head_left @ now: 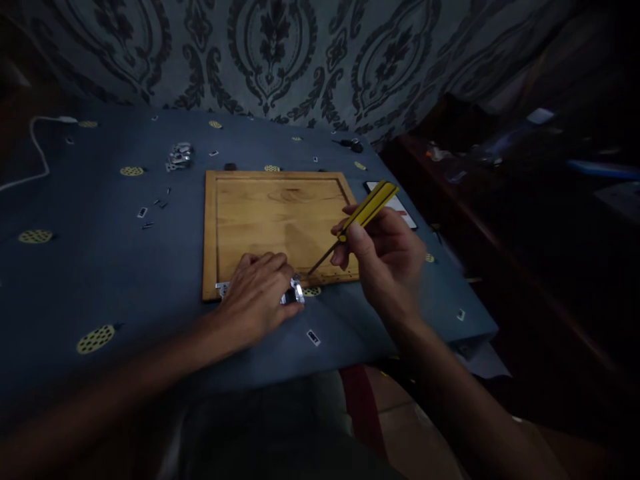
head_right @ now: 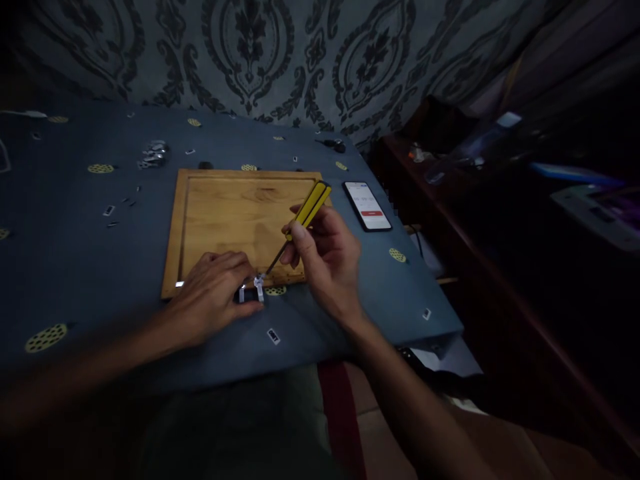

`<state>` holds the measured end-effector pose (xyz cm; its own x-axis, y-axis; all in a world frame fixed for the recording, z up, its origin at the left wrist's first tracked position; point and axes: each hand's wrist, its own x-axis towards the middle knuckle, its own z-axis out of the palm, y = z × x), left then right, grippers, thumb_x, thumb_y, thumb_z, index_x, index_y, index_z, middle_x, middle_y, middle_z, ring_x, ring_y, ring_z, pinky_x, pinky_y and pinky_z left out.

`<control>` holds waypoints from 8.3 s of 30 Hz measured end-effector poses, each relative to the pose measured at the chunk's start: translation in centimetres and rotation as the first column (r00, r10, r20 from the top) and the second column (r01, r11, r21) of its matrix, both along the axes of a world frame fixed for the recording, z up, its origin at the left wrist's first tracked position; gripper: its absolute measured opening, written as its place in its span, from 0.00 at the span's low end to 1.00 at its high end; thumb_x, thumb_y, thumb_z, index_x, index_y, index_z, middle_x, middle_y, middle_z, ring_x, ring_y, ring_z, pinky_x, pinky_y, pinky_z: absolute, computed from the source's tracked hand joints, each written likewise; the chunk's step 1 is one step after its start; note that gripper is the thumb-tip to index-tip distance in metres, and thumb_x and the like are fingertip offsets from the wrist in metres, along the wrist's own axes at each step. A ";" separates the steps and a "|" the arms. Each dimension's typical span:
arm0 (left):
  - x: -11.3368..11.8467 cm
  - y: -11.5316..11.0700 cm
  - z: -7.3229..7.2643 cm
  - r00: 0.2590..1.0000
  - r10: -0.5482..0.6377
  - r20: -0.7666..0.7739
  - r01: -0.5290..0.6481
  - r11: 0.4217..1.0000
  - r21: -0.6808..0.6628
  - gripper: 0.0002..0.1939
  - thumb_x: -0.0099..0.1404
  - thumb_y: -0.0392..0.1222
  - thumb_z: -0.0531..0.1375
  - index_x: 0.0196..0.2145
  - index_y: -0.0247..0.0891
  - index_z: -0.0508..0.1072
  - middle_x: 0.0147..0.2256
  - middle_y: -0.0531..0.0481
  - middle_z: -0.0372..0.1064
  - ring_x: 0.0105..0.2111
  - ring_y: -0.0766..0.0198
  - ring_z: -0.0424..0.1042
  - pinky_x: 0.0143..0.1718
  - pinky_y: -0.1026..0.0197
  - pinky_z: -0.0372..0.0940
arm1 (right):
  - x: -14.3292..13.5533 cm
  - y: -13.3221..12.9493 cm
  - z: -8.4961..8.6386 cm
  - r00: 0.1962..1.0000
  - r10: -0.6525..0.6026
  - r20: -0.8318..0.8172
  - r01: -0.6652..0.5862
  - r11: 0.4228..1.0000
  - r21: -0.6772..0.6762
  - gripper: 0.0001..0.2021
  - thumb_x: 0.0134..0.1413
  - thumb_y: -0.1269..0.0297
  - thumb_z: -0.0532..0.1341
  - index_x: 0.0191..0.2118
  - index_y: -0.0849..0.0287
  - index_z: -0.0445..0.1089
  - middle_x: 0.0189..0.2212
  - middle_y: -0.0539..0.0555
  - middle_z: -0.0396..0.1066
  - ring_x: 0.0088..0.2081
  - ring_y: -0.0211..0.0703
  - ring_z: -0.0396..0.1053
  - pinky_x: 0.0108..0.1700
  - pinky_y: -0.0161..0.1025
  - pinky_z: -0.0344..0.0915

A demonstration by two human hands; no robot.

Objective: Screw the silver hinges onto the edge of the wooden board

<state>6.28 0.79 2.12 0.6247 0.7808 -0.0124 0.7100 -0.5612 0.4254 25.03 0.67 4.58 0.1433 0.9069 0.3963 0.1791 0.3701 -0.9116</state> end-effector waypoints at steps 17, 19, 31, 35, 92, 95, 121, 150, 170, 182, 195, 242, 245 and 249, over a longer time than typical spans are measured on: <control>-0.1 -0.1 -0.1 0.999 -0.007 0.042 0.006 0.999 0.036 0.14 0.64 0.47 0.70 0.41 0.37 0.75 0.41 0.49 0.73 0.46 0.52 0.73 0.48 0.52 0.61 | -0.7 0.1 -2.1 0.999 0.034 -0.027 -0.035 0.997 -0.063 0.15 0.61 0.50 0.67 0.46 0.54 0.71 0.36 0.48 0.74 0.23 0.29 0.70 0.26 0.32 0.69; -0.1 -0.2 -0.2 0.999 -0.008 0.036 0.006 0.999 0.034 0.14 0.64 0.47 0.71 0.42 0.37 0.75 0.41 0.49 0.72 0.46 0.52 0.73 0.48 0.51 0.61 | -0.7 0.2 -2.2 0.999 0.042 -0.019 -0.043 0.996 -0.075 0.16 0.61 0.49 0.67 0.46 0.53 0.71 0.36 0.48 0.74 0.23 0.30 0.70 0.26 0.32 0.69; -0.1 -0.2 -0.2 0.999 -0.016 0.033 0.014 0.999 0.052 0.14 0.65 0.48 0.69 0.41 0.37 0.74 0.42 0.48 0.72 0.46 0.52 0.72 0.48 0.51 0.61 | -1.0 -0.1 -2.1 0.999 0.039 -0.019 -0.040 0.996 -0.077 0.15 0.61 0.50 0.67 0.45 0.54 0.71 0.34 0.47 0.74 0.22 0.29 0.69 0.26 0.33 0.70; -0.1 -0.2 -0.1 0.999 -0.023 0.024 0.022 0.999 0.044 0.14 0.66 0.48 0.69 0.41 0.37 0.74 0.42 0.48 0.73 0.47 0.52 0.72 0.49 0.51 0.61 | -1.1 -0.3 -1.9 1.000 0.029 -0.011 -0.030 0.995 -0.100 0.18 0.59 0.47 0.68 0.45 0.54 0.70 0.34 0.48 0.74 0.22 0.31 0.69 0.25 0.34 0.69; 0.1 0.0 0.4 0.999 -0.007 -0.040 0.006 1.000 -0.023 0.16 0.66 0.48 0.69 0.46 0.36 0.75 0.45 0.45 0.74 0.51 0.48 0.72 0.52 0.48 0.62 | -1.0 -1.5 -1.7 0.985 0.155 -0.079 -0.171 0.947 -0.273 0.18 0.44 0.52 0.78 0.35 0.55 0.75 0.26 0.46 0.75 0.26 0.39 0.76 0.30 0.37 0.76; 0.1 0.0 0.4 1.000 -0.004 -0.025 0.004 1.000 0.001 0.15 0.66 0.48 0.69 0.44 0.36 0.76 0.44 0.46 0.74 0.49 0.49 0.73 0.51 0.49 0.62 | -0.7 -1.6 -1.6 0.974 0.210 -0.085 -0.225 0.940 -0.258 0.19 0.52 0.48 0.72 0.44 0.54 0.76 0.28 0.47 0.76 0.29 0.39 0.77 0.33 0.37 0.77; 0.0 -0.2 0.3 1.000 0.012 0.002 -0.012 0.999 -0.036 0.11 0.64 0.42 0.69 0.41 0.39 0.74 0.44 0.47 0.74 0.50 0.48 0.73 0.51 0.46 0.62 | -0.8 -1.5 -0.8 0.950 0.255 -0.181 -0.298 0.915 -0.273 0.15 0.52 0.53 0.74 0.37 0.57 0.74 0.21 0.45 0.73 0.23 0.34 0.73 0.27 0.32 0.71; 0.2 0.0 0.9 0.999 0.015 -0.040 -0.018 0.997 -0.071 0.14 0.66 0.48 0.68 0.44 0.38 0.75 0.45 0.47 0.74 0.49 0.50 0.72 0.53 0.48 0.62 | -0.6 -1.8 0.4 0.961 0.270 -0.060 -0.276 0.944 -0.182 0.17 0.56 0.50 0.71 0.45 0.55 0.78 0.28 0.48 0.76 0.23 0.34 0.74 0.27 0.32 0.74; 0.1 -0.2 0.5 1.000 0.021 0.004 -0.020 0.997 -0.070 0.10 0.65 0.41 0.68 0.43 0.40 0.75 0.47 0.47 0.75 0.51 0.48 0.73 0.51 0.46 0.63 | -0.6 -2.0 0.6 0.959 0.272 -0.077 -0.281 0.942 -0.182 0.12 0.53 0.55 0.73 0.40 0.55 0.79 0.30 0.49 0.77 0.23 0.34 0.74 0.27 0.34 0.72; 0.1 -0.2 0.2 0.999 0.036 0.015 -0.035 0.999 -0.006 0.09 0.64 0.43 0.68 0.40 0.41 0.75 0.45 0.47 0.76 0.48 0.48 0.74 0.49 0.46 0.65 | -0.2 -2.1 0.8 0.950 0.313 -0.007 -0.310 0.938 -0.156 0.14 0.55 0.57 0.72 0.47 0.54 0.77 0.33 0.51 0.78 0.27 0.36 0.75 0.30 0.35 0.74; 0.1 0.0 0.7 1.000 0.014 -0.003 -0.014 0.999 -0.046 0.14 0.66 0.47 0.68 0.45 0.38 0.75 0.44 0.47 0.73 0.50 0.50 0.72 0.50 0.50 0.61 | -0.5 -2.3 1.3 0.976 0.216 0.007 -0.213 0.968 -0.136 0.12 0.53 0.55 0.74 0.38 0.55 0.77 0.37 0.50 0.81 0.22 0.32 0.73 0.26 0.32 0.76; -0.1 -0.1 0.6 1.000 -0.008 0.004 0.008 1.000 -0.020 0.14 0.66 0.48 0.69 0.39 0.36 0.74 0.41 0.47 0.72 0.46 0.51 0.72 0.49 0.52 0.61 | 0.3 -1.5 1.7 0.970 0.238 0.057 -0.232 0.967 -0.102 0.12 0.59 0.60 0.70 0.49 0.50 0.80 0.38 0.50 0.82 0.23 0.33 0.75 0.28 0.34 0.77; 0.0 -0.1 0.8 1.000 -0.006 -0.014 0.005 0.999 -0.034 0.14 0.66 0.48 0.68 0.40 0.35 0.74 0.42 0.47 0.72 0.47 0.51 0.72 0.49 0.51 0.61 | 0.1 -1.4 1.8 0.972 0.213 0.096 -0.205 0.975 -0.085 0.07 0.57 0.62 0.71 0.42 0.52 0.81 0.38 0.49 0.82 0.21 0.31 0.73 0.25 0.32 0.75; 0.0 -0.1 0.7 1.000 -0.009 0.004 0.010 1.000 -0.019 0.14 0.66 0.48 0.68 0.40 0.35 0.74 0.42 0.47 0.72 0.48 0.50 0.72 0.50 0.51 0.61 | -0.5 -1.2 1.7 0.978 0.175 0.115 -0.168 0.984 -0.066 0.09 0.53 0.58 0.74 0.35 0.54 0.77 0.34 0.49 0.81 0.21 0.33 0.73 0.22 0.33 0.74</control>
